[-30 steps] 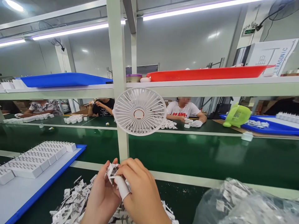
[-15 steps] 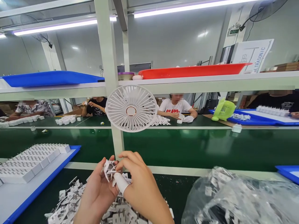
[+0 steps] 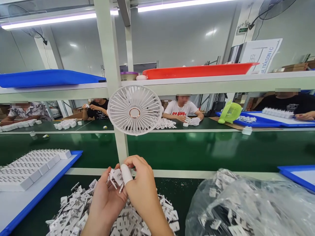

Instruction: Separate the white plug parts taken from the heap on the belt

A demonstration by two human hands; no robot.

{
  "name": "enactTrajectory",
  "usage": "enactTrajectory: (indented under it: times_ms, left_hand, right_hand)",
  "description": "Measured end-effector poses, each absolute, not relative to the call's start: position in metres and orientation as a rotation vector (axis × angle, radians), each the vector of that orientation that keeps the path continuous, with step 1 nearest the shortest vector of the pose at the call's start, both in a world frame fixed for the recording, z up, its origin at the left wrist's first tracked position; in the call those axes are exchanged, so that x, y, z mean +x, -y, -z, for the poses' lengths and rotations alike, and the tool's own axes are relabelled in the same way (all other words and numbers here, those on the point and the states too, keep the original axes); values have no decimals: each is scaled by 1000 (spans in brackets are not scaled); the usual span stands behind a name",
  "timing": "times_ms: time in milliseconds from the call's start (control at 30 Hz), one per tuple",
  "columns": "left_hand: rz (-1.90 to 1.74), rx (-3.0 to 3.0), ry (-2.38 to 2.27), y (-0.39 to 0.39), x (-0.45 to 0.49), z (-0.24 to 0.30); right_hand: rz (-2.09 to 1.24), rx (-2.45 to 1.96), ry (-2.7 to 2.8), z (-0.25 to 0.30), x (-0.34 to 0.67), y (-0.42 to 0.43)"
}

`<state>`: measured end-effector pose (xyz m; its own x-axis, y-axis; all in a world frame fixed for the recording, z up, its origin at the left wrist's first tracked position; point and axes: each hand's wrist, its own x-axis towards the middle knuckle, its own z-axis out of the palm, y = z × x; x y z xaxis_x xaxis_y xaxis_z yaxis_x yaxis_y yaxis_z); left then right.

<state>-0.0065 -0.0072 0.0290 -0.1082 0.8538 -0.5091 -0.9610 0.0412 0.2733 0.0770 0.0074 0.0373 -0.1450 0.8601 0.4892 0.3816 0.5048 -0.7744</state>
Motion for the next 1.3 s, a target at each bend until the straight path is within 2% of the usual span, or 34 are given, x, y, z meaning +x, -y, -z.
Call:
enactTrajectory:
  times_ms: [133,433,667,900,1100,1300]
  left_hand:
    - [-1561,-184,-646,9,-3,-29]
    - [-1588,-163,-552,7,-4,-31]
    - [-1545,-161,-436,11,-6,-32]
    - [-1543,-187,-470,14,-8,-33]
    - [-1620,-167,-541,13,-16,-37]
    - [-1666,-56,-371,23,-17,-47]
  right_hand:
    - [-665,-998,1788,-40,80,-7]
    - [-377,-1003,2226,-49,91,3]
    - [-156,-847,2219,-50,87,5]
    - [-334,-795,1991,-43,85,7]
    - [-362,-668,1873,-43,86,9]
    - [-505,-853,1765,-44,84,4]
